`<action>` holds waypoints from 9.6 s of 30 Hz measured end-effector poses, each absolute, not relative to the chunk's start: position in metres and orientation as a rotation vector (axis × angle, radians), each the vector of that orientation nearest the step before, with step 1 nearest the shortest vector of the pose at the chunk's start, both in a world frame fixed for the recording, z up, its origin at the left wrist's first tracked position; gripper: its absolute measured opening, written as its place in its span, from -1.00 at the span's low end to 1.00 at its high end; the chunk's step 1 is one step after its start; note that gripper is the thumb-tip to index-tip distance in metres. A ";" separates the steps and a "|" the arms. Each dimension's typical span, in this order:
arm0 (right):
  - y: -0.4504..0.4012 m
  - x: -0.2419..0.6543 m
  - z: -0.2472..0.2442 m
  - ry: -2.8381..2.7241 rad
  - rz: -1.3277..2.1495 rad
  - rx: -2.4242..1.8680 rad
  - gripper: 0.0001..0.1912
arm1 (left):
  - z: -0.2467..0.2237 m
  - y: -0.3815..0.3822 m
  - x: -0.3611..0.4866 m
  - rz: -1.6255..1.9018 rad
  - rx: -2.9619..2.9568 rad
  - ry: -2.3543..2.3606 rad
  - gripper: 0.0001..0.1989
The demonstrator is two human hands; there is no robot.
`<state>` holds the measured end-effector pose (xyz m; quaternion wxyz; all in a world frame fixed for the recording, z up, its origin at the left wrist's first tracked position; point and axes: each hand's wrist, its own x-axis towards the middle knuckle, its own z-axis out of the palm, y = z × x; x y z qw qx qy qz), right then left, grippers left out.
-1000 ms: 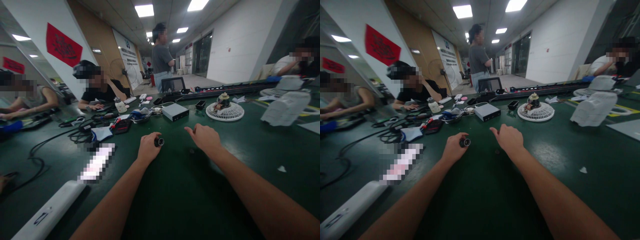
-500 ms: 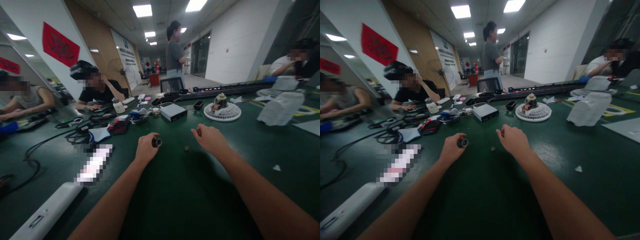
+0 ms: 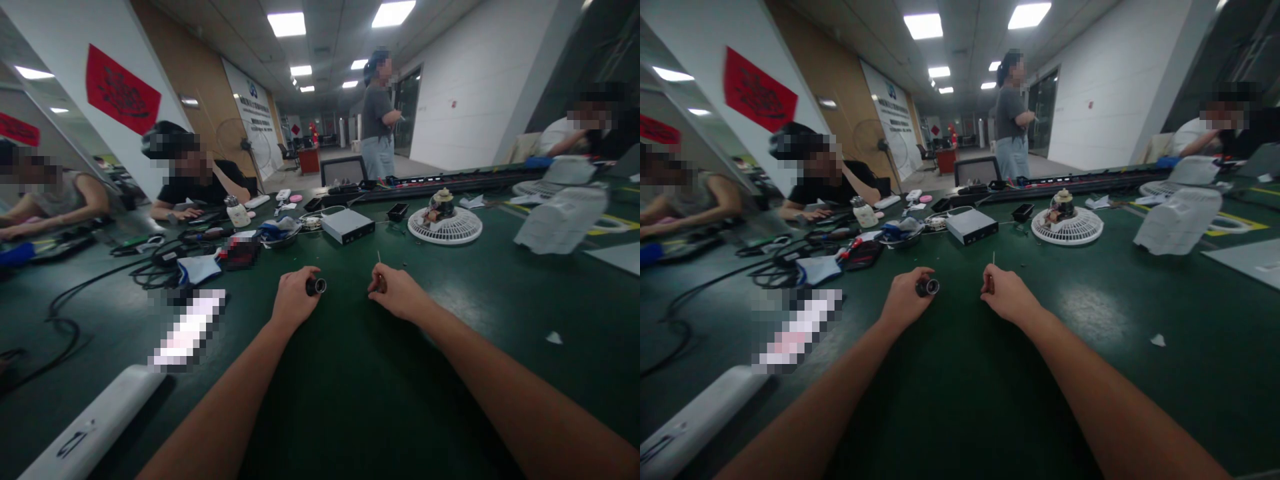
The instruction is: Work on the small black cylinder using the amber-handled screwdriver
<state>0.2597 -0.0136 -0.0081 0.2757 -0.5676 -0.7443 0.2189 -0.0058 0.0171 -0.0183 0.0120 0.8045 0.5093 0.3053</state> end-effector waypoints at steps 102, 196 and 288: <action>-0.039 0.221 -0.008 -1.916 0.570 -0.891 -0.77 | -0.019 0.005 0.009 0.856 2.659 1.450 -0.86; -0.040 0.215 -0.010 -1.954 0.736 -1.006 -0.77 | -0.015 0.005 0.008 0.557 2.715 1.514 -0.80; -0.031 0.214 -0.029 -2.159 0.603 -1.221 -0.74 | -0.023 0.009 0.006 0.731 2.412 2.005 -0.85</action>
